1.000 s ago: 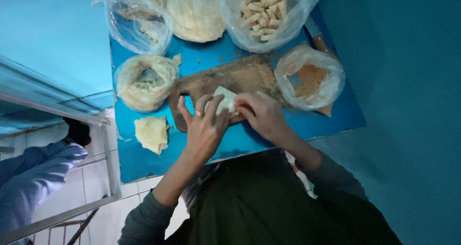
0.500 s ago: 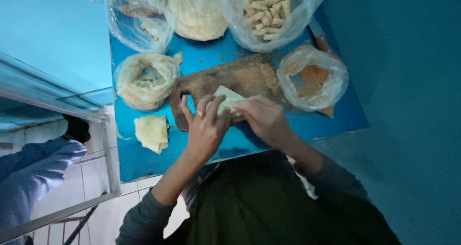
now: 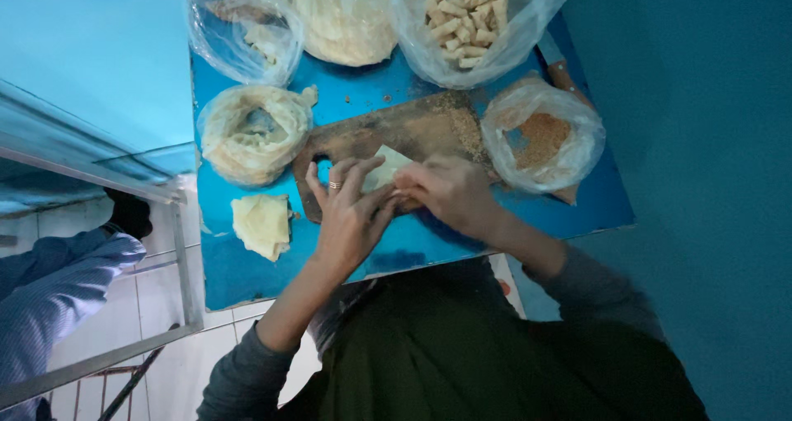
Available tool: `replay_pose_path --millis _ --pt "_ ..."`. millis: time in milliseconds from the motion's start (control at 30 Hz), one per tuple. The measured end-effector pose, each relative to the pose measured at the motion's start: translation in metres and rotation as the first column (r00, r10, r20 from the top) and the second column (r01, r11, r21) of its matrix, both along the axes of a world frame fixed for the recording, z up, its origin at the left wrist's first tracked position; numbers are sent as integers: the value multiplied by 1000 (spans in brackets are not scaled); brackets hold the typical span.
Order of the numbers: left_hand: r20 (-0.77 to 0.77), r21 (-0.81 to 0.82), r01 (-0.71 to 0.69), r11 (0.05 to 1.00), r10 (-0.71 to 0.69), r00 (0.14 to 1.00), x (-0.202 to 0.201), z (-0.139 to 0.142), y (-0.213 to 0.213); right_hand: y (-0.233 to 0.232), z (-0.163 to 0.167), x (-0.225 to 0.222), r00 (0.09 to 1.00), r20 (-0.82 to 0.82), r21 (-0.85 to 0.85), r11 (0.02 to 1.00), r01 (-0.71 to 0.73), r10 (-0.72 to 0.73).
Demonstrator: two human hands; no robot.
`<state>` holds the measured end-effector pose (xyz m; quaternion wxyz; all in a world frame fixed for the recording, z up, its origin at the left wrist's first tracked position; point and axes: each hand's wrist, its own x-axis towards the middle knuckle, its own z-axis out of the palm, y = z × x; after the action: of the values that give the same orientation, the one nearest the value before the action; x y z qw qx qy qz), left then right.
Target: The person sits at a small blue table and folds square dough wrappers by hand, pinching a bit of brown filling from a plastic bag and folding the wrapper over it. The folded pieces are placed into a plastic bag with other finished rolled snacks.
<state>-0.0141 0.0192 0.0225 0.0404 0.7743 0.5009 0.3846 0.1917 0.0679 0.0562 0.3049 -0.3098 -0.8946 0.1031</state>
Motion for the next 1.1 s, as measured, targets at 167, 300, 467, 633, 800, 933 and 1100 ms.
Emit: replay_pose_path --millis 167,300,467,633,800,933,1100 --pt "17 27 -39 999 39 999 -3 6 -2 17 7 2 997 8 -149 986 -73 75" --pt "19 18 -24 1000 24 1000 -5 6 -2 18 10 5 993 82 -189 980 -63 80" --pt "32 -9 -36 999 36 999 -5 4 1 16 8 1 992 97 -86 994 -70 78" --pt "49 -52 -99 994 102 994 0 0 4 21 5 -7 997 82 -70 998 10 -4" --pt "49 -71 -146 987 150 987 2 -3 10 27 2 -5 994 -35 -171 980 -106 101" --pt "86 -99 -160 982 168 982 3 -3 12 17 -10 -5 995 -19 -21 994 -103 103" --pt "135 -72 -174 982 183 974 2 -2 5 11 -18 -1 989 -42 -42 989 -144 142"
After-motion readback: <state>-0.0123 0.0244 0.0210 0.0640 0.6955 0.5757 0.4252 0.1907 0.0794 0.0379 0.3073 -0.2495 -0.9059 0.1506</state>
